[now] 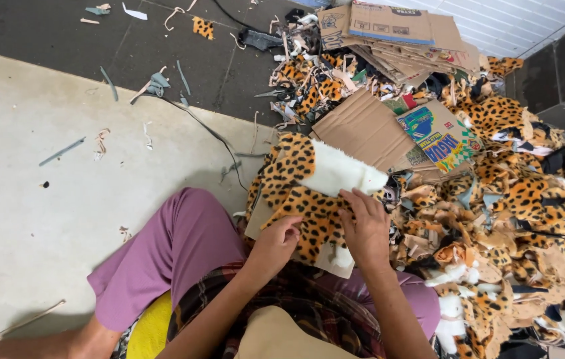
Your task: The person sits on the floor and repeatedly picks up pieces of leopard-print fabric from a pile, separates them from the white backing material, and places the separated pieces back onto the pile. The person also briefly handles a cardboard box.
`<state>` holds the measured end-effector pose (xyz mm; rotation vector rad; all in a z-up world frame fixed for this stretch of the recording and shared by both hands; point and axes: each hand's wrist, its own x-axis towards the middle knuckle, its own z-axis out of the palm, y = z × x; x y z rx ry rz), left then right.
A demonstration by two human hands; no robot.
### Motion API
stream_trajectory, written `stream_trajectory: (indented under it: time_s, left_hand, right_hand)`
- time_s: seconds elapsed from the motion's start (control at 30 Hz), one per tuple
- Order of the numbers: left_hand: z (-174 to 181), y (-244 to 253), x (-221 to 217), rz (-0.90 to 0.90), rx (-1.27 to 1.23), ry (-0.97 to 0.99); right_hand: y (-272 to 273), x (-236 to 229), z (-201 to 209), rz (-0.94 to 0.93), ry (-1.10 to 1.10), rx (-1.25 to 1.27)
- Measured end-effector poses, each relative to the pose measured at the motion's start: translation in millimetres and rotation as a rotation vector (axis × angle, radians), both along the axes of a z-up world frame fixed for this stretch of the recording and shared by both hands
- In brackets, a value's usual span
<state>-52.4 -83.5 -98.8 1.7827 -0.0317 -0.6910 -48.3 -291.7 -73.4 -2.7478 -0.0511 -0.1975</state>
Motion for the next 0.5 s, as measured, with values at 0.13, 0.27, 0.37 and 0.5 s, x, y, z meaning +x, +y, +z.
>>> stream_trajectory:
  time_s: [0.13,0.27,0.37,0.5]
  left_hand:
    - [-21.0,-7.2,-4.8,0.030,0.120,-0.258]
    - [-17.1,-26.7,-15.5,-0.015,0.322,-0.578]
    - [12.7,-45.6,-20.5,0.135,0.350,-0.565]
    - [-97.4,-43.8,-16.8,-0.247,0.706,-0.669]
  right_hand:
    - [3.9,-1.3,-47.0,-0.048,-0.116,-0.200]
    - [18.9,5.3,-58.9,-0.069,0.162,-0.397]
    - [24.1,20.1,-62.5,-0.044,0.189,-0.385]
    - [11.2,32.8,-112.8,0.056,0.087,-0.428]
